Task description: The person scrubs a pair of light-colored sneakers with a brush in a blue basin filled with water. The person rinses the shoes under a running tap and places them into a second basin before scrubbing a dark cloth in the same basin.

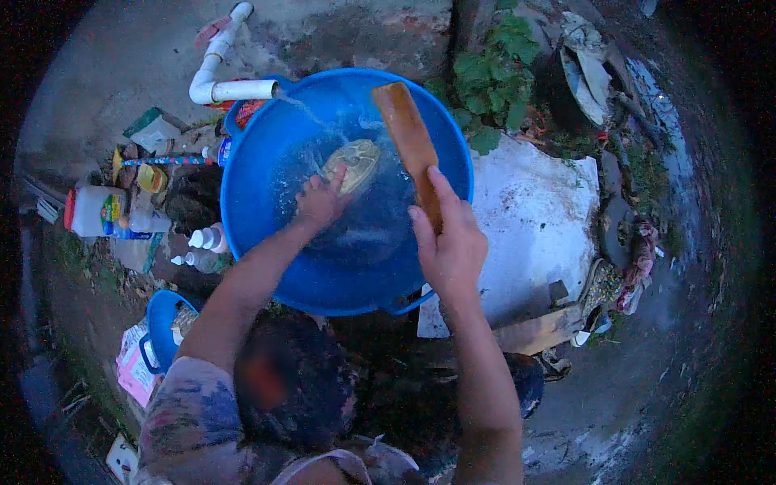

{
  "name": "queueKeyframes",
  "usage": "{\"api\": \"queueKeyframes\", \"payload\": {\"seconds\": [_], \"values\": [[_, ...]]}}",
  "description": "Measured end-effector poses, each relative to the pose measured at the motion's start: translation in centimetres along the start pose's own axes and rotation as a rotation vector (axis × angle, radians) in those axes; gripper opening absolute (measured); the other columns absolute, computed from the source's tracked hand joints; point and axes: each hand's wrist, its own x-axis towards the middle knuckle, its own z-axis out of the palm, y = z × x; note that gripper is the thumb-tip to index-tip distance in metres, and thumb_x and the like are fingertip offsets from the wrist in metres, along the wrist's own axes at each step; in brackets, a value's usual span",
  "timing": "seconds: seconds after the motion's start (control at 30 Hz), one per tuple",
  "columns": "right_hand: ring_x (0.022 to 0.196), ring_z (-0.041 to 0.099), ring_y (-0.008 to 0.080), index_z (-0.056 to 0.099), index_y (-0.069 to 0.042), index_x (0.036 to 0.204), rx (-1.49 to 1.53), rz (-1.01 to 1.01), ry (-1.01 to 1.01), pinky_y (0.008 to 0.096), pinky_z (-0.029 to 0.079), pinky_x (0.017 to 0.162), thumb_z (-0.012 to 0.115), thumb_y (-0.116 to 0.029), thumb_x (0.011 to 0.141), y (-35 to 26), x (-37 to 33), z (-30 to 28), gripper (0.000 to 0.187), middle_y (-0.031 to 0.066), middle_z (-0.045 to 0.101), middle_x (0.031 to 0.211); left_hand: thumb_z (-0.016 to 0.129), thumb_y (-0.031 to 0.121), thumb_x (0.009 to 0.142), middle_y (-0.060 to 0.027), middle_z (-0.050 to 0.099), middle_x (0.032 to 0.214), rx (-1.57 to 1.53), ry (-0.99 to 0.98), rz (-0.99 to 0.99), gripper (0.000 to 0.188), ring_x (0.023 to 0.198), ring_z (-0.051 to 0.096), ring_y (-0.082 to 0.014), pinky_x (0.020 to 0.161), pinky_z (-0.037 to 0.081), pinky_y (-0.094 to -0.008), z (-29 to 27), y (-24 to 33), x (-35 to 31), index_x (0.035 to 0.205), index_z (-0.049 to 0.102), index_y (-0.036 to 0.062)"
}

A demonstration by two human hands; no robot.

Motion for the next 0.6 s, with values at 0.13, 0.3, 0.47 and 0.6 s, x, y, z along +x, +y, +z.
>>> {"api": "queueKeyframes", "payload": {"seconds": [0.13, 0.3, 0.47, 0.6], "values": [[0.073, 0.062, 0.0293, 0.049, -0.018, 0.125, -0.025, -0.048, 0.015, 0.0371, 0.049, 0.062, 0.065, -0.018, 0.079, -0.2, -0.2, -0.2, 0.049, 0.0141, 0.061, 0.088, 0.058, 0.039, 0.081, -0.0203, 0.037, 0.12, 0.005, -0.026, 0.029, 0.068, 0.11, 0.037, -0.0389, 0.085, 0.032, -0.0548, 1.0, -0.8, -0.2, 0.138, 0.021, 0.035], [0.069, 0.061, 0.0296, 0.049, -0.018, 0.125, -0.036, -0.025, 0.047, 0.0377, 0.049, 0.058, 0.064, -0.019, 0.08, 0.0, -0.2, -0.2, 0.047, 0.0145, 0.061, 0.085, 0.068, 0.028, 0.075, -0.0217, 0.037, 0.117, -0.206, 0.343, 0.241, 0.079, 0.104, 0.039, -0.0381, 0.084, 0.032, -0.0493, -3.7, -0.3, -4.7, 0.139, 0.023, 0.0229], [0.072, 0.061, 0.029, 0.047, -0.018, 0.127, -0.027, -0.036, 0.155, 0.0374, 0.048, 0.062, 0.06, -0.024, 0.082, 0.0, -0.2, 0.1, 0.047, 0.014, 0.061, 0.086, 0.073, 0.026, 0.069, -0.0218, 0.037, 0.12, -0.168, 0.645, 0.464, 0.084, 0.106, 0.039, -0.0368, 0.088, 0.031, -0.0469, -9.0, -0.1, -6.7, 0.138, 0.026, 0.0151], [0.078, 0.061, 0.029, 0.044, -0.021, 0.129, 0.002, 0.055, 0.126, 0.0384, 0.048, 0.065, 0.058, -0.028, 0.084, -0.2, -0.5, -0.4, 0.047, 0.0141, 0.061, 0.09, 0.075, 0.026, 0.066, -0.02, 0.039, 0.119, -0.178, 0.679, 0.548, 0.087, 0.107, 0.04, -0.0357, 0.089, 0.031, -0.0454, -13.3, 0.3, -8.3, 0.137, 0.027, 0.0131]]}}
